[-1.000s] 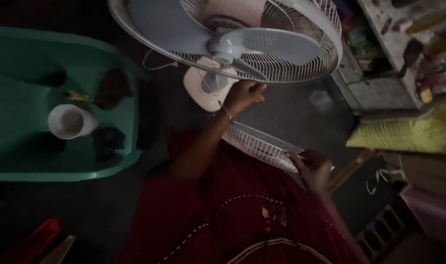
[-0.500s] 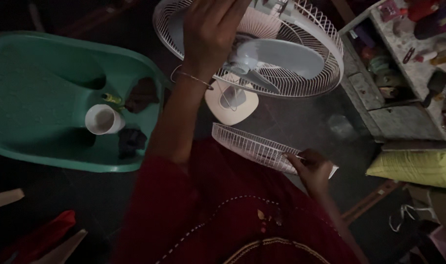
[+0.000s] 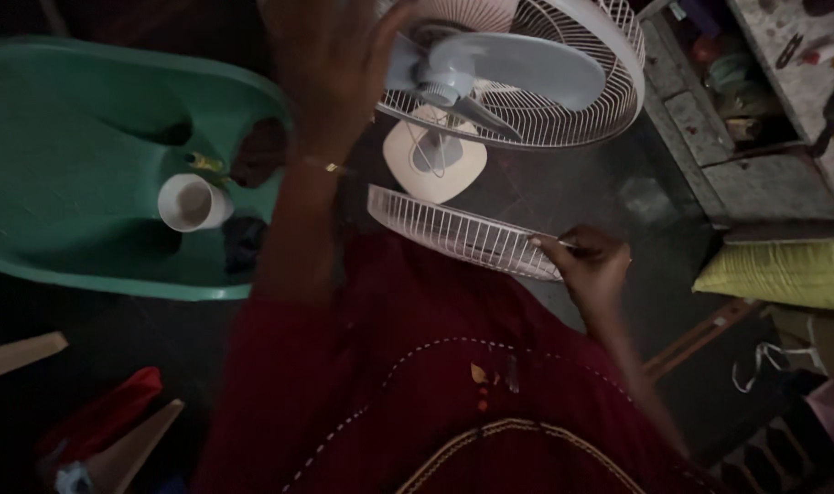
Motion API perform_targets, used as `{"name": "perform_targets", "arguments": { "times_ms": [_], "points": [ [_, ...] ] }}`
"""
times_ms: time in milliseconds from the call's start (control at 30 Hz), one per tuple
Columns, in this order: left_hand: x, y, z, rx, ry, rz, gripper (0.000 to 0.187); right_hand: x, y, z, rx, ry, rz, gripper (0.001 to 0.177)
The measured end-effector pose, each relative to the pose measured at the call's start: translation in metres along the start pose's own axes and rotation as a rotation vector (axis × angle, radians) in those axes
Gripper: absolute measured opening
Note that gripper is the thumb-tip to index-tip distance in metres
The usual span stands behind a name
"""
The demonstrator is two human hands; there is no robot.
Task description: The person removes the grilles of a white electric fan by hand, manipulating the plastic clips and separating the metal mesh components.
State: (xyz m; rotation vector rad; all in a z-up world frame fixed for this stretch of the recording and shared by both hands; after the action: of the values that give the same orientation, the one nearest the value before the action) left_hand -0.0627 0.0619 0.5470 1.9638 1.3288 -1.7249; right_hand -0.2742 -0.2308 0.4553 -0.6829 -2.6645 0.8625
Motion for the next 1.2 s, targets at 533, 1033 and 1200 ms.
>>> {"name": "perform_targets", "arguments": {
  "times_ms": [533, 1033, 1200],
  "points": [
    [0.397, 0.087, 0.035, 1.520, -1.722, 0.279, 0.080, -0.081, -0.020, 0.036, -0.677, 0.043, -0.070, 0.045],
    [0.272, 0.044, -0.041, 1.516, -1.068, -0.035, 0.125, -0.076, -0.020, 0.056, -0.592, -0.152, 0.186, 0.056],
    [0.258, 0.059, -0.051, 1.635, -1.078, -0.001, 0.137, -0.062, 0.034, 0.093, -0.819, 0.082, 0.038, 0.073]
  ]
}}
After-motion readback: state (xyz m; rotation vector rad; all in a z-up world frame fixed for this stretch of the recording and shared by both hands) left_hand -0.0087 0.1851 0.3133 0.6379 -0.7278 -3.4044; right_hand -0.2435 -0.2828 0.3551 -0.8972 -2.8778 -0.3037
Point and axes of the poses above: each hand's wrist, its own x-axis away from the middle knuckle, its own y-axis out of the palm, z = x × y, the point moved 9 cm from there along -x, towards the middle knuckle, and after that the axes turned 14 degrees about y, right-handed, at the moved point
